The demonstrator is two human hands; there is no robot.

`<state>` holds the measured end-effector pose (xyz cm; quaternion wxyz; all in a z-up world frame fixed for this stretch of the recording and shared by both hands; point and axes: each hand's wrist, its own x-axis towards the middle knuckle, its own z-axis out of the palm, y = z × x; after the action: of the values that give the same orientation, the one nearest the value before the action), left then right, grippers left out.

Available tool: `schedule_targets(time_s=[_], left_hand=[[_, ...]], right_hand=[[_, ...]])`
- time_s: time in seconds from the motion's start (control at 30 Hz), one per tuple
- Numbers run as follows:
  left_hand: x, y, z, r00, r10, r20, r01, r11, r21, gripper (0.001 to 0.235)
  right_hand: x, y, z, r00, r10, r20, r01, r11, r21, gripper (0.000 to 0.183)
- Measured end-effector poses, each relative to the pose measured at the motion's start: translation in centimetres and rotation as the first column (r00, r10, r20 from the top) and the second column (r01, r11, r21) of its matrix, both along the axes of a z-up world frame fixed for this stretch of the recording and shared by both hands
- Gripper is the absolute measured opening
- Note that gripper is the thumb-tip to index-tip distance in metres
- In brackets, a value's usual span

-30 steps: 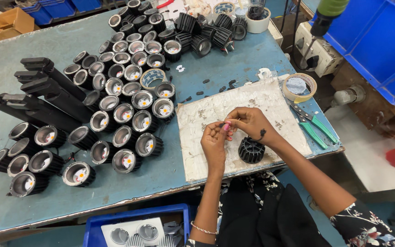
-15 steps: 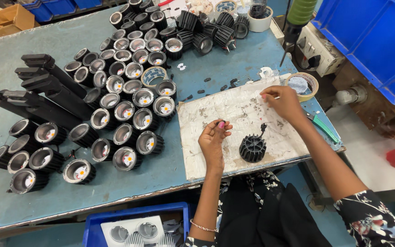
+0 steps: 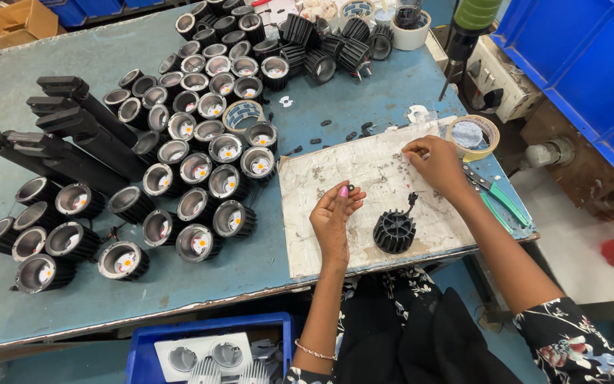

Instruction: The person assembles LED light components by hand and with an electric screwdriver. They pick up individual black housings from a table, insert small wires, and use the screwdriver to tighten internal components, placing some items into a blue bin.

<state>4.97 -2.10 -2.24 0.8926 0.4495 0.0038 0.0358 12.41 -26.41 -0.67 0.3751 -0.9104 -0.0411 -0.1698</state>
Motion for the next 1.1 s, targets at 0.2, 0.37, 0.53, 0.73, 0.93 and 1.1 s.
schedule_targets(time_s=[0.2, 0.37, 0.53, 0.73, 0.93, 1.1], left_hand=[[0.1, -0.1, 0.1, 1.000, 0.004, 0.011, -0.004, 1.000, 0.004, 0.037], [0.0, -0.1, 0.3, 1.000, -0.002, 0.018, 0.002, 1.000, -0.023, 0.033], [-0.1, -0.1, 0.5, 1.000, -0.018, 0.004, 0.018, 1.000, 0.000, 0.032], [-0.4, -0.1, 1.3, 1.000, -0.030, 0.002, 0.029, 0.993, 0.110, 0.032], [-0.2, -1.5, 2.5, 0.995, -0.104, -0.002, 0.104, 0.986, 0.132, 0.032], [0.2, -3.1, 3.4, 0.994, -0.073, 0.084, 0.050, 0.967, 0.249, 0.028]], right_hand=[[0.4, -0.6, -0.4, 1.000, 0.017, 0.024, -0.017, 1.000, 0.016, 0.016], [0.4, -0.5, -0.4, 1.000, 0.006, 0.010, -0.006, 1.000, 0.007, 0.017], [0.1, -0.2, 0.4, 1.000, 0.018, 0.000, -0.018, 1.000, 0.007, 0.018], [-1.9, 1.6, 2.8, 0.992, 0.111, -0.065, -0.103, 0.987, 0.121, 0.020], [-5.2, 4.6, 4.6, 0.886, 0.423, -0.188, -0.303, 0.837, 0.457, 0.029], [-6.4, 4.5, 5.3, 0.886, 0.420, -0.195, -0.225, 0.758, 0.612, 0.031]])
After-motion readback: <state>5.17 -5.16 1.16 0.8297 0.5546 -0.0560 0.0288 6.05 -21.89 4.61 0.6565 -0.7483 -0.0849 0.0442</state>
